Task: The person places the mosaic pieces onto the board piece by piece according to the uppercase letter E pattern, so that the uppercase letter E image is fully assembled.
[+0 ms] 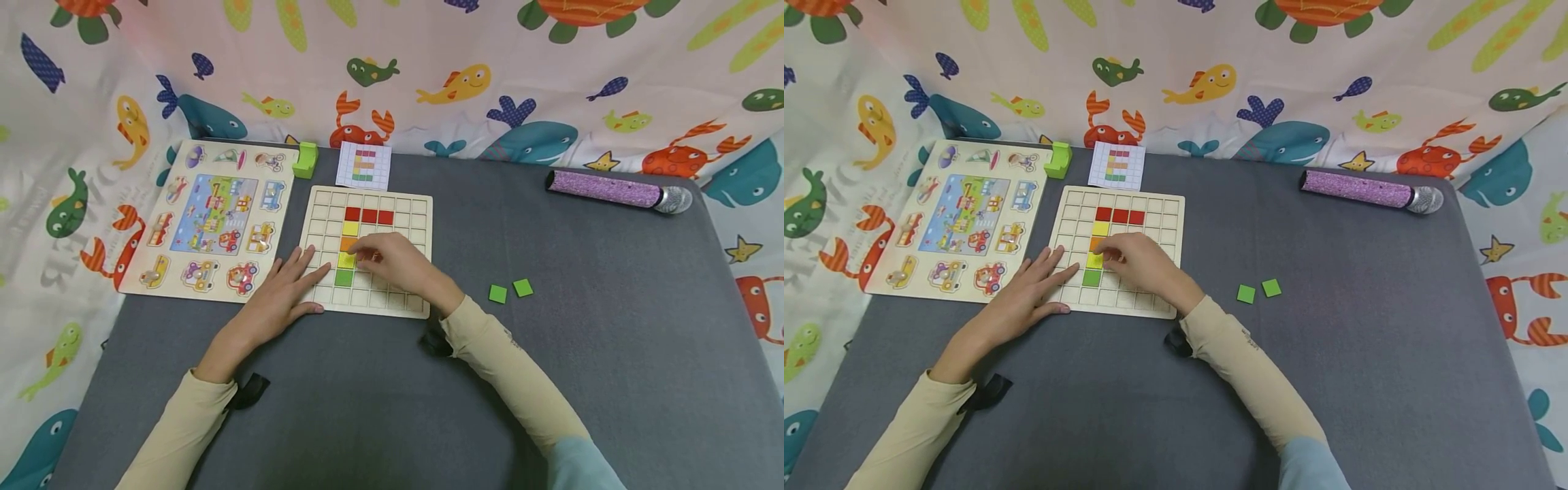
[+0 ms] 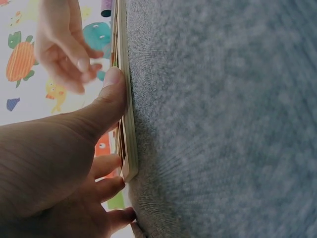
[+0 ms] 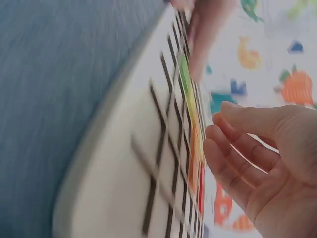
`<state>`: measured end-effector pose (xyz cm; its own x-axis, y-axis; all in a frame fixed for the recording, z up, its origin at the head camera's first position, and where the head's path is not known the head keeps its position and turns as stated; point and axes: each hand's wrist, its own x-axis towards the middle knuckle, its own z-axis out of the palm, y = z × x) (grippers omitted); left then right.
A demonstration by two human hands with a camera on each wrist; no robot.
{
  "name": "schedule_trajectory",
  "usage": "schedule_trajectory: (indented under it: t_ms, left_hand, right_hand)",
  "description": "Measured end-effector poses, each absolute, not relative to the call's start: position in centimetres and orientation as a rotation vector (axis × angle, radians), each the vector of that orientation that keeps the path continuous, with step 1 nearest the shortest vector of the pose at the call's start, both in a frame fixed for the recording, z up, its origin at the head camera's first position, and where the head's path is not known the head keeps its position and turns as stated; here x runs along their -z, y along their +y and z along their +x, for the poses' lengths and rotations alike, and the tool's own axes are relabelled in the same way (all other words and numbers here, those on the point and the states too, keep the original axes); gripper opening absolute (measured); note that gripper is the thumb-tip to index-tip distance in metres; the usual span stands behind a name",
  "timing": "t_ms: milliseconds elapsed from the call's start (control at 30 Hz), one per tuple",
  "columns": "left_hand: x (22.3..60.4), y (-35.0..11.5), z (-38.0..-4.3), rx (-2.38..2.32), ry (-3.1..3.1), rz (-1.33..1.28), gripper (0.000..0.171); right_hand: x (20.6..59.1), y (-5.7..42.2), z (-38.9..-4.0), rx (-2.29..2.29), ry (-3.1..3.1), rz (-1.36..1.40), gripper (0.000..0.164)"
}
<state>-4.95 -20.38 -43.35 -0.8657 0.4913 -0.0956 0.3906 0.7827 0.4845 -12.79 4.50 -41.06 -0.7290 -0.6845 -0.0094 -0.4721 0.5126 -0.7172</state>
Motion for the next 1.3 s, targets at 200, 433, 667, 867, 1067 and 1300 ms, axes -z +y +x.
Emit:
schedule_trajectory:
  t_ms: [200,433,667,867,1067,1300]
  left_hand:
    - [43.3,-20.4,-4.9,-0.685,2.736,0.683,0.072]
    - [43.3,-20.4,-4.8,-0.707,2.736,0.681,0.073]
    - [43.2,-20.4,-4.5,-0.702,2.748,0.693,0.072]
    - [43.0,-20.4,-4.5,-0.698,2.745,0.69,0.072]
    - [43.0,-20.3,-4.7,-0.698,2.744,0.687,0.072]
    - [43.0,-20.3,-4.8,-0.686,2.745,0.692,0.072]
  right_hand:
    - [41.1,9.8,-13.6,1.134,2.533,-0.867,0.023]
    - [41.0,16.0,-13.9,1.066,2.586,-0.735,0.031]
    - [40.8,22.7,-13.3,1.049,2.562,-0.684,0.038]
    - [40.5,27.4,-11.7,1.011,2.48,-0.628,0.043]
    - [41.5,30.0,-9.8,0.951,2.565,-0.668,0.046]
    - [42.8,30.4,-9.0,0.981,2.686,-0.772,0.044]
